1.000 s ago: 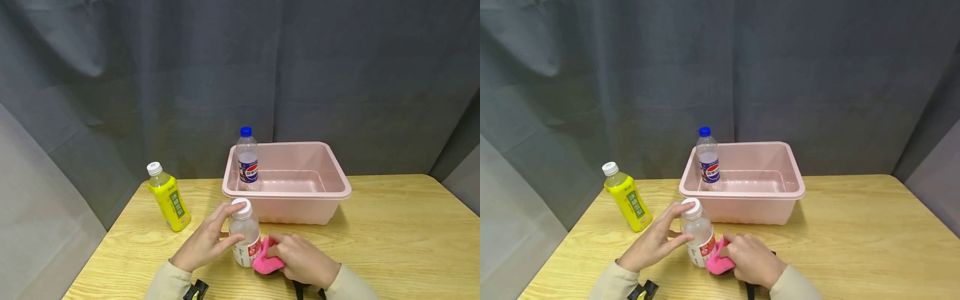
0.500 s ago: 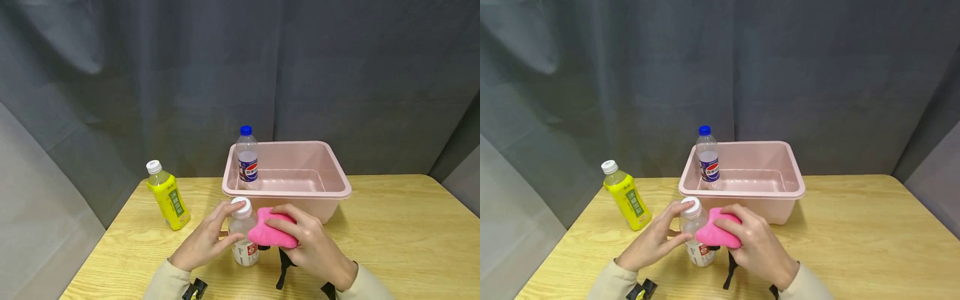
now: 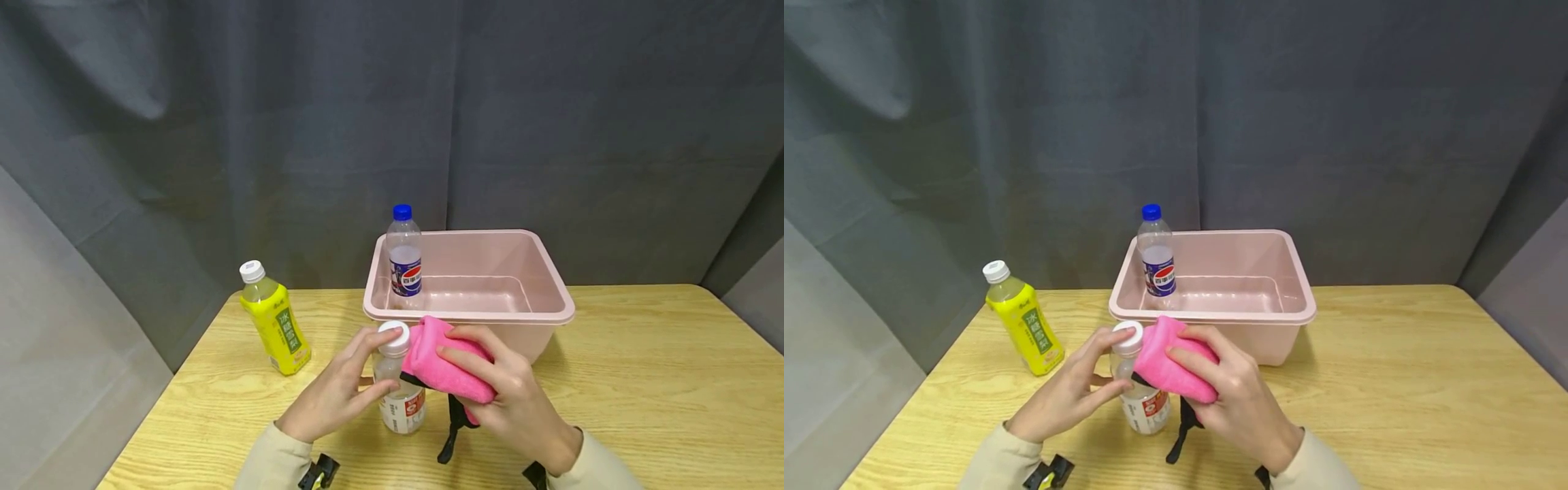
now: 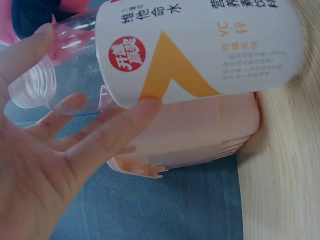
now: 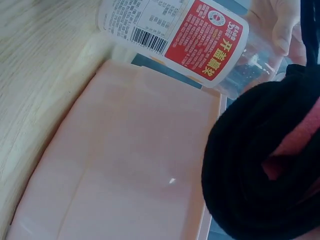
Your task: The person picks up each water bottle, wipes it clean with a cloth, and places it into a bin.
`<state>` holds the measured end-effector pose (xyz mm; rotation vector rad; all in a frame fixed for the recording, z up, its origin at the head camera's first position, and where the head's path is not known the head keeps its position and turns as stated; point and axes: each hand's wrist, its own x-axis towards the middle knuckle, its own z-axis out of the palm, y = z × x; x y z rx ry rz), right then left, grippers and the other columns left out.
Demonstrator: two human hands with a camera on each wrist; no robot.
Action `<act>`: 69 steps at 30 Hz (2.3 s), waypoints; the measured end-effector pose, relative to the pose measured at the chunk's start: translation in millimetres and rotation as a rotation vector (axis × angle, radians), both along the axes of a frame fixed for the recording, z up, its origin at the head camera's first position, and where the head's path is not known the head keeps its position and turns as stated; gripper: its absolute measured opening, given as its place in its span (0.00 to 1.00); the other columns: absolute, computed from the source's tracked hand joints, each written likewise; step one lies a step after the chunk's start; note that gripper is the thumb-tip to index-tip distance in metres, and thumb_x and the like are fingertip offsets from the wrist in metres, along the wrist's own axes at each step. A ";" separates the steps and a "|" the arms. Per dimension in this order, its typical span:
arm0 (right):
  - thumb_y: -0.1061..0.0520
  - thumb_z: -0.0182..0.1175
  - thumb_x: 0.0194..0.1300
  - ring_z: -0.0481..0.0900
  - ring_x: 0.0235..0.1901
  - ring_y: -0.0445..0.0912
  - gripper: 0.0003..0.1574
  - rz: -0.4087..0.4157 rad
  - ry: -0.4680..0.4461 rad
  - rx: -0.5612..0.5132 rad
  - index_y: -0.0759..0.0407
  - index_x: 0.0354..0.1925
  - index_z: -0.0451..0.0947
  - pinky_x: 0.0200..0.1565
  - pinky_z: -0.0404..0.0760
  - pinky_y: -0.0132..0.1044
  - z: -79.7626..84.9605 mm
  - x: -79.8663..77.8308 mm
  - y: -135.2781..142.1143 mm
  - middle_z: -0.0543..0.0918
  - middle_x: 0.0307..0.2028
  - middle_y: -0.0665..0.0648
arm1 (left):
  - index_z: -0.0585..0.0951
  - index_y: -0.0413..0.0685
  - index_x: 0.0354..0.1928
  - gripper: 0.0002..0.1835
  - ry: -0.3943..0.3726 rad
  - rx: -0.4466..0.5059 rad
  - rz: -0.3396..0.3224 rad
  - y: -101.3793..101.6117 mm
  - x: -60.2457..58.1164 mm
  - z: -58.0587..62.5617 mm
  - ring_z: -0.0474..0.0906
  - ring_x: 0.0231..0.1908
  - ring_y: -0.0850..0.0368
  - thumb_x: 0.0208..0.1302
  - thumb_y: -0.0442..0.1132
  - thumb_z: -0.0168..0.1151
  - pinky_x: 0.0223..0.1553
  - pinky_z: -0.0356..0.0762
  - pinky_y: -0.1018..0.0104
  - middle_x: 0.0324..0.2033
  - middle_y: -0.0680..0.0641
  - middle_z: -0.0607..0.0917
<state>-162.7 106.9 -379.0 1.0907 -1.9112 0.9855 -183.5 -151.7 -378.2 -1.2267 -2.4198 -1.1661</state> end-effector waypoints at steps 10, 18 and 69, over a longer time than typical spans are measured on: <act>0.75 0.66 0.44 0.81 0.45 0.48 0.29 -0.048 -0.018 0.225 0.51 0.43 0.87 0.49 0.82 0.34 2.8 1.5 3.1 0.81 0.49 0.53 | 0.64 0.49 0.72 0.35 0.025 -0.004 0.001 1.1 -1.1 0.7 0.78 0.56 0.47 0.66 0.33 0.68 0.41 0.85 0.69 0.57 0.42 0.75; 0.73 0.73 0.40 0.78 0.37 0.42 0.26 -0.041 0.008 0.381 0.48 0.36 0.87 0.36 0.83 0.35 -5.7 -0.6 4.1 0.78 0.42 0.49 | 0.63 0.49 0.72 0.36 -0.015 0.012 0.012 1.5 -0.4 1.9 0.79 0.55 0.46 0.66 0.33 0.69 0.40 0.84 0.70 0.57 0.42 0.74; 0.66 0.67 0.62 0.78 0.52 0.49 0.18 0.005 -0.100 -0.109 0.59 0.51 0.85 0.56 0.74 0.26 1.6 2.3 -1.6 0.80 0.53 0.62 | 0.64 0.49 0.72 0.35 0.012 0.001 0.018 2.9 0.9 -1.3 0.79 0.54 0.45 0.67 0.32 0.67 0.40 0.84 0.71 0.59 0.41 0.73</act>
